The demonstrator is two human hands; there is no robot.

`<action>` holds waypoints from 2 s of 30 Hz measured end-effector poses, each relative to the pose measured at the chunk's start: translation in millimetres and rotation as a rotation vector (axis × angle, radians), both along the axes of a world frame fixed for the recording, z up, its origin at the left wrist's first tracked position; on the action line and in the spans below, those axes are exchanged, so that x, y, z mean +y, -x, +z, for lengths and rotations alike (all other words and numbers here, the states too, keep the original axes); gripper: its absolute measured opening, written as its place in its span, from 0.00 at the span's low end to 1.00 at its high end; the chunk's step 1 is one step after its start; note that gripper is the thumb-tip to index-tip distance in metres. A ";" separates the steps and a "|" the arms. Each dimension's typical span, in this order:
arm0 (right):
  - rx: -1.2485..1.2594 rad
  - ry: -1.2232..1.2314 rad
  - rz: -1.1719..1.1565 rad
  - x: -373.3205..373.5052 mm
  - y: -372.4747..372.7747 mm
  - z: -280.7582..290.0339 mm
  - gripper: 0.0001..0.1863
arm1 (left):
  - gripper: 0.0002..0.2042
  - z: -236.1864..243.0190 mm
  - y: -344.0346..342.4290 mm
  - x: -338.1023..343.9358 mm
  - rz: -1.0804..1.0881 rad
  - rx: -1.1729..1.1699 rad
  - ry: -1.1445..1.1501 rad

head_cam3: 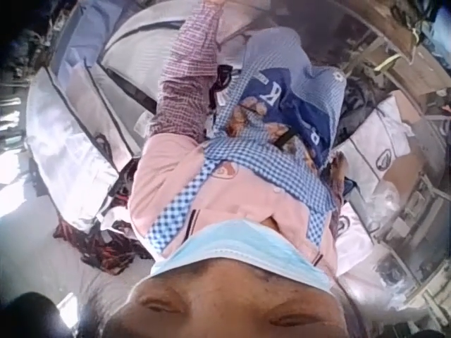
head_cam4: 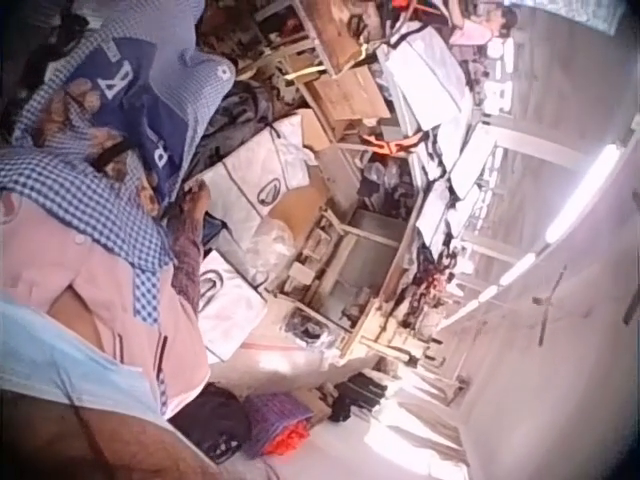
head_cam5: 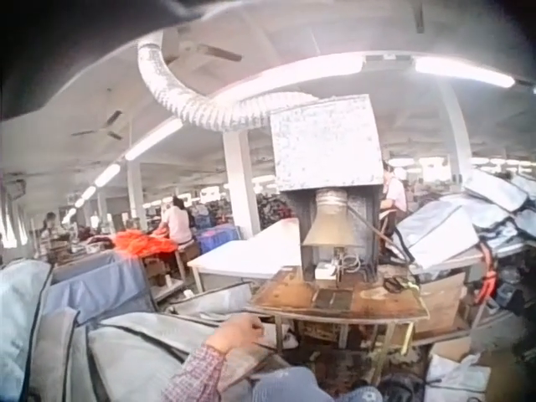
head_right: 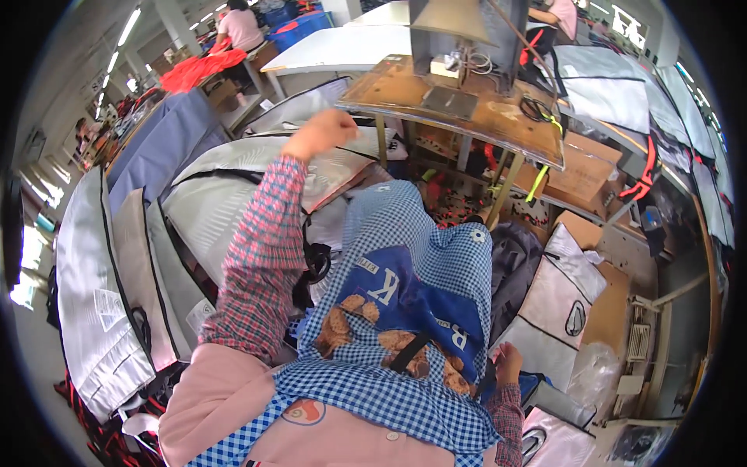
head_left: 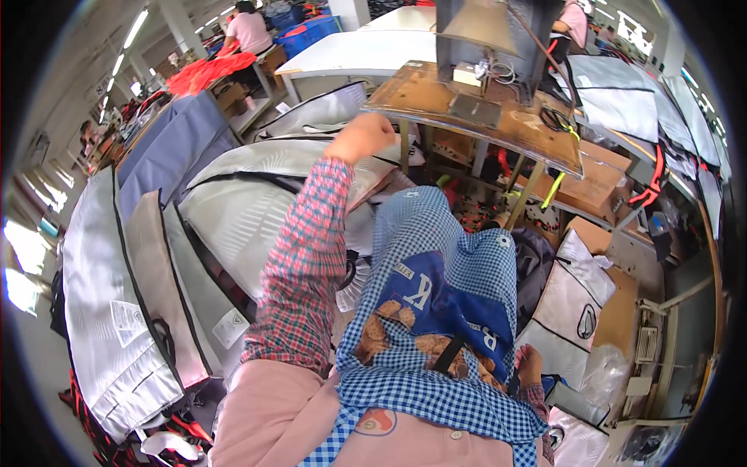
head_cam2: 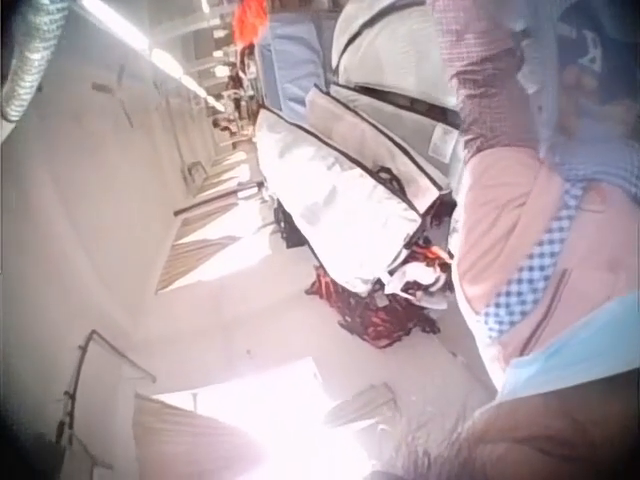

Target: Sewing and assembling fabric panels for insulated delivery bags using an industrial sewing machine.

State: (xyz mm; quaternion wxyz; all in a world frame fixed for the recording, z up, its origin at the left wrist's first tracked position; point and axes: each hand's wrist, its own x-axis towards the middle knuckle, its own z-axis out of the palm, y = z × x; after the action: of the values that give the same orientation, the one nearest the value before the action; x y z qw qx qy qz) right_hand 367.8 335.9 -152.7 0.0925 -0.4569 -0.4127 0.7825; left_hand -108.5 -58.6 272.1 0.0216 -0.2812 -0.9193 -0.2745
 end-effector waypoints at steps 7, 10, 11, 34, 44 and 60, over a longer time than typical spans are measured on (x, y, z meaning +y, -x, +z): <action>-0.050 0.056 -0.082 4.8 14.4 0.6 0.15 | 0.17 24.8 73.5 -124.3 0.207 0.176 0.651; -0.102 0.051 -0.043 11.3 34.1 7.8 0.15 | 0.16 2.8 87.4 -166.9 0.243 0.148 0.654; -0.139 0.051 -0.042 13.8 44.7 12.1 0.14 | 0.16 -8.1 93.3 -173.5 0.194 0.164 0.663; -0.045 -0.673 0.403 -35.1 220.8 167.4 0.12 | 0.09 -24.1 154.3 -198.5 0.041 0.404 0.161; 0.770 -1.559 0.823 -168.5 389.3 340.7 0.31 | 0.08 120.4 6.2 -238.2 0.407 0.956 -0.279; 0.780 -0.825 1.049 -218.6 401.8 369.6 0.17 | 0.17 144.1 -158.7 -84.1 0.335 1.643 -0.191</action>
State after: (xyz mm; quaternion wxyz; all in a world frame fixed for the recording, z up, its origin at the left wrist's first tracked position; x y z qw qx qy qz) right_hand -34.0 117.4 216.9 0.0112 0.1787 -0.7710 0.6112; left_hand 50.1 -142.7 416.2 0.7477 -0.2483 -0.6137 -0.0523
